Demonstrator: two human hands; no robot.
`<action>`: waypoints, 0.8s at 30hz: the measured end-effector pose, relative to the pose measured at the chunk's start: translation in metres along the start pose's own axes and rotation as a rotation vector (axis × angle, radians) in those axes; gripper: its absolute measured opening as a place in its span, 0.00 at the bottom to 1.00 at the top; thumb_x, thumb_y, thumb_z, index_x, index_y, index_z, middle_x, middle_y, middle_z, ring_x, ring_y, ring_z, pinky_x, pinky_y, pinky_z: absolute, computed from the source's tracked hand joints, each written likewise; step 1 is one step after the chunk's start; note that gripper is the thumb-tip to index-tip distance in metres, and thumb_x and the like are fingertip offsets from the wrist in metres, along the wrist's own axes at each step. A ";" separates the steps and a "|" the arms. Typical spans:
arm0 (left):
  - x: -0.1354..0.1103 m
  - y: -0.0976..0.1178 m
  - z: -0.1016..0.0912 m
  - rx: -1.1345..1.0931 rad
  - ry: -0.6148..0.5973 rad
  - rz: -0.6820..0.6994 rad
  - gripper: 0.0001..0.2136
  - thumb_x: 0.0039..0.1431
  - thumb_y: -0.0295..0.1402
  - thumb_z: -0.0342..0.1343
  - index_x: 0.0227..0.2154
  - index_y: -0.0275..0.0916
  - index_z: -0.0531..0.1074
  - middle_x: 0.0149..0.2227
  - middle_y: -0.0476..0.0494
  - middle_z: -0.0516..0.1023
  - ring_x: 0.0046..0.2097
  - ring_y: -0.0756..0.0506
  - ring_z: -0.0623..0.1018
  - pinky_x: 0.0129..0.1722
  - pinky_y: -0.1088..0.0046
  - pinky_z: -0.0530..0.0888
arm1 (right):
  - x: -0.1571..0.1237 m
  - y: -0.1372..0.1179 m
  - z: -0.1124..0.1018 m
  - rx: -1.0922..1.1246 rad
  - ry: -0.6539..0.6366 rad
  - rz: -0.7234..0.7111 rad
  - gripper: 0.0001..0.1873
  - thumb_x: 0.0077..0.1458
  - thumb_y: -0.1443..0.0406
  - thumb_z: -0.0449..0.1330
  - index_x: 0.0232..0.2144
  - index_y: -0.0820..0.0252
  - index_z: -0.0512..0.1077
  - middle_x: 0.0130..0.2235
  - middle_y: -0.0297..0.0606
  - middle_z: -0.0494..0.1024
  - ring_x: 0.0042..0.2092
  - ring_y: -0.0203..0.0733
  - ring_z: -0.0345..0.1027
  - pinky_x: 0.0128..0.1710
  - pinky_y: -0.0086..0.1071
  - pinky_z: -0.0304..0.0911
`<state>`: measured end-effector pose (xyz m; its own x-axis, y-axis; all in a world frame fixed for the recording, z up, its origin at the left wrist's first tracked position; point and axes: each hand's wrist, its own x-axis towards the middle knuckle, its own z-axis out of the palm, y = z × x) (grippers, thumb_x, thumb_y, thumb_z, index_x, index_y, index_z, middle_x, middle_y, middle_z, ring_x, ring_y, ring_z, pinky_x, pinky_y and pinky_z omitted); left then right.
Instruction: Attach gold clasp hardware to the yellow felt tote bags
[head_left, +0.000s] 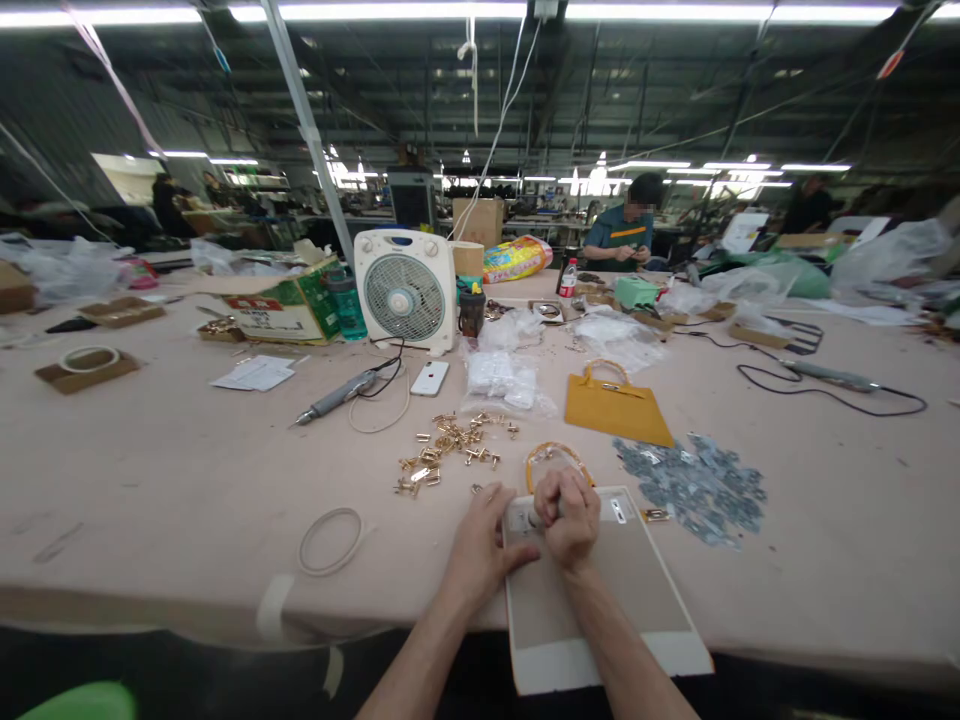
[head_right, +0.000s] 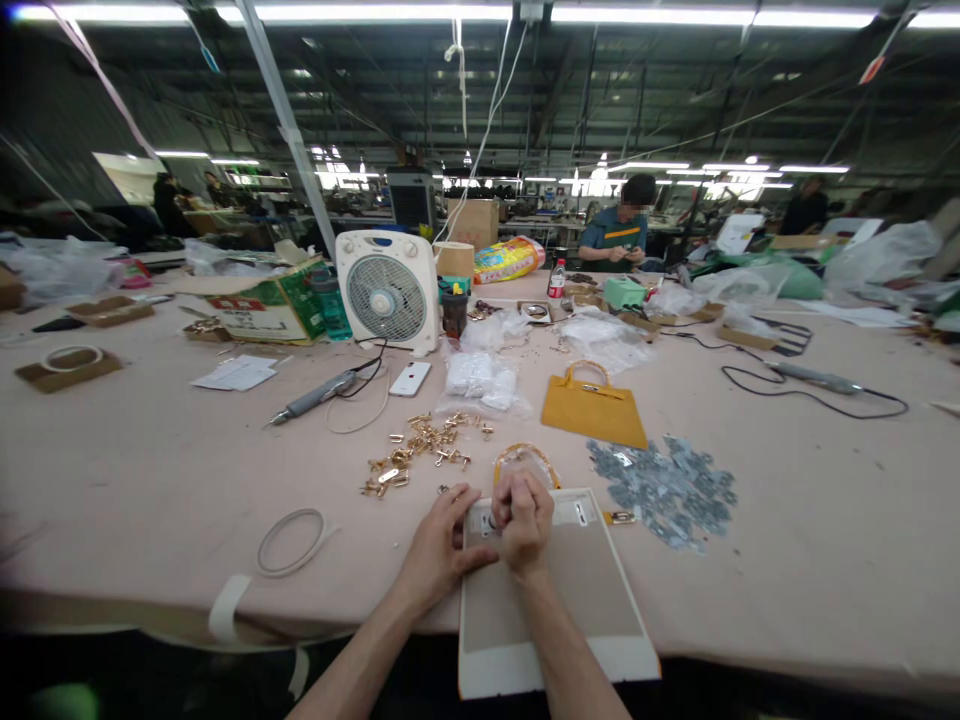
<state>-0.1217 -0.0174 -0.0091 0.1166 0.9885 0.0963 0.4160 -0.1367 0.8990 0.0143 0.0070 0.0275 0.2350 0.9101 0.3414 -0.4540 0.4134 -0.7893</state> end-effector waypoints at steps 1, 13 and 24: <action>-0.001 -0.001 0.001 0.001 -0.001 -0.005 0.38 0.43 0.35 0.76 0.61 0.43 0.73 0.71 0.34 0.62 0.69 0.32 0.67 0.58 0.55 0.76 | -0.002 -0.003 0.000 0.015 0.000 -0.014 0.19 0.68 0.57 0.56 0.25 0.57 0.65 0.19 0.25 0.58 0.18 0.30 0.48 0.17 0.26 0.43; 0.006 0.019 -0.015 0.061 -0.110 0.160 0.18 0.50 0.27 0.64 0.46 0.44 0.79 0.52 0.42 0.81 0.55 0.38 0.78 0.59 0.61 0.73 | -0.025 0.017 0.004 -0.305 -0.181 -0.225 0.22 0.69 0.58 0.53 0.22 0.56 0.66 0.21 0.30 0.63 0.24 0.36 0.58 0.26 0.33 0.55; 0.003 0.013 -0.014 0.010 -0.072 0.121 0.25 0.48 0.34 0.72 0.51 0.44 0.75 0.51 0.42 0.79 0.53 0.37 0.78 0.54 0.60 0.73 | 0.020 0.016 0.017 -0.155 -0.044 0.177 0.21 0.66 0.50 0.57 0.27 0.57 0.68 0.17 0.23 0.60 0.17 0.31 0.49 0.16 0.26 0.45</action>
<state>-0.1286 -0.0157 0.0082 0.2310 0.9576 0.1723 0.4036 -0.2554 0.8786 -0.0030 0.0323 0.0299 0.1239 0.9699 0.2097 -0.3471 0.2404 -0.9065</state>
